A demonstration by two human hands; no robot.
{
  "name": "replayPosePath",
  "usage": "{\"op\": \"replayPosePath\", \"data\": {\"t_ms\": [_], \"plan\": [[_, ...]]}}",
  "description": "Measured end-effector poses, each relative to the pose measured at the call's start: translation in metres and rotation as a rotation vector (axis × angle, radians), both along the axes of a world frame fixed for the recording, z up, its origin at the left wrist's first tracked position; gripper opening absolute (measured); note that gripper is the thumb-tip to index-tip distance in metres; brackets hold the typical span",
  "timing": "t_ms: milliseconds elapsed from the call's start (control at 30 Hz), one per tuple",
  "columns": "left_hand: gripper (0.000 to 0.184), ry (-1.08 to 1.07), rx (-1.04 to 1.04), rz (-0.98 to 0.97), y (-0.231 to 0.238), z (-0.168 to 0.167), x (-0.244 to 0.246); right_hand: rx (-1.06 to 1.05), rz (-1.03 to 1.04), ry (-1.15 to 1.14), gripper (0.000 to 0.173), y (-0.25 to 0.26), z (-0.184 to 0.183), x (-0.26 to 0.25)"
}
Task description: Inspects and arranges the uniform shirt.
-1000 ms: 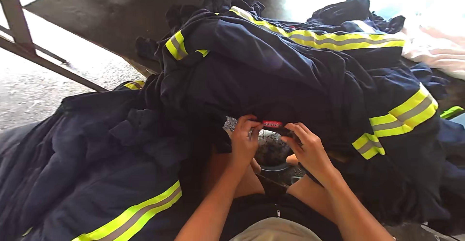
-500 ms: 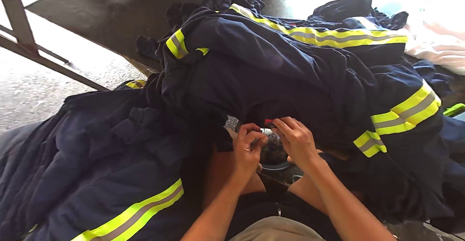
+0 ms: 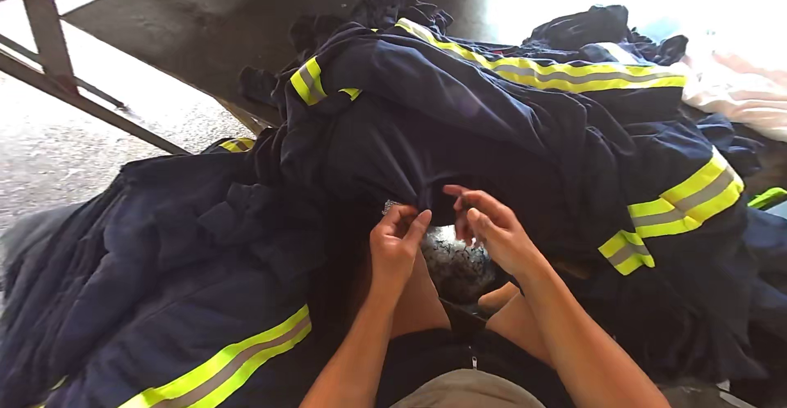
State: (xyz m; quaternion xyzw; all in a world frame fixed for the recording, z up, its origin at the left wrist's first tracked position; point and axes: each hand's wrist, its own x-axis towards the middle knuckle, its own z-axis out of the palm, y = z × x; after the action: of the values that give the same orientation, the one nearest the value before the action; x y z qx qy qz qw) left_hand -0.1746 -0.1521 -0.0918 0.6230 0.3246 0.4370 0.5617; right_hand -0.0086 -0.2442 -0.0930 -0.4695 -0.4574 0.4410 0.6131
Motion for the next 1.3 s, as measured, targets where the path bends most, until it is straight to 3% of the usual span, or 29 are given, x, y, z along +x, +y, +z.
{"op": "replayPosePath", "data": {"t_ms": [100, 233, 267, 367, 400, 467, 567, 667, 800, 867, 1033, 1300], "plan": [[0.004, -0.106, 0.177, -0.093, -0.004, 0.008, -0.017, 0.054, 0.384, 0.26, 0.035, 0.012, -0.001, -0.009], [0.009, -0.135, 0.133, 0.028, -0.005, 0.006, -0.028, 0.086, 0.407, 0.391, 0.031, 0.017, 0.005, -0.006], [0.014, -0.119, 0.063, 0.047, -0.003, 0.006, -0.027, 0.085, 0.414, 0.409, 0.03, 0.017, 0.007, -0.005], [0.054, -0.087, -0.113, -0.102, -0.004, 0.012, -0.019, 0.081, 0.43, 0.475, 0.028, 0.016, 0.009, -0.007], [0.047, -0.098, -0.14, -0.136, -0.006, 0.013, -0.014, 0.084, 0.434, 0.489, 0.027, 0.016, 0.01, -0.008], [0.014, -0.087, -0.122, -0.096, -0.007, 0.015, -0.008, 0.088, 0.423, 0.523, 0.025, 0.015, 0.013, -0.01], [0.015, -0.065, 0.071, -0.071, -0.007, 0.012, -0.012, 0.106, 0.403, 0.517, 0.025, 0.012, 0.019, -0.008], [0.014, -0.062, 0.244, -0.081, -0.007, 0.011, -0.023, 0.158, 0.206, 0.156, 0.026, 0.008, 0.023, -0.013], [0.016, -0.037, 0.282, -0.078, -0.009, 0.014, -0.035, 0.316, -0.322, -0.897, 0.025, 0.003, 0.015, -0.027], [0.016, -0.028, 0.289, -0.079, -0.01, 0.014, -0.036, 0.342, -0.466, -1.13, 0.023, 0.002, 0.012, -0.033], [0.017, -0.013, 0.31, -0.103, -0.011, 0.012, -0.03, 0.308, -0.562, -1.194, 0.021, 0.013, 0.012, -0.038], [0.018, -0.003, 0.358, -0.103, -0.005, 0.008, -0.029, 0.309, -0.483, -1.193, 0.022, 0.019, 0.014, -0.032]]}}
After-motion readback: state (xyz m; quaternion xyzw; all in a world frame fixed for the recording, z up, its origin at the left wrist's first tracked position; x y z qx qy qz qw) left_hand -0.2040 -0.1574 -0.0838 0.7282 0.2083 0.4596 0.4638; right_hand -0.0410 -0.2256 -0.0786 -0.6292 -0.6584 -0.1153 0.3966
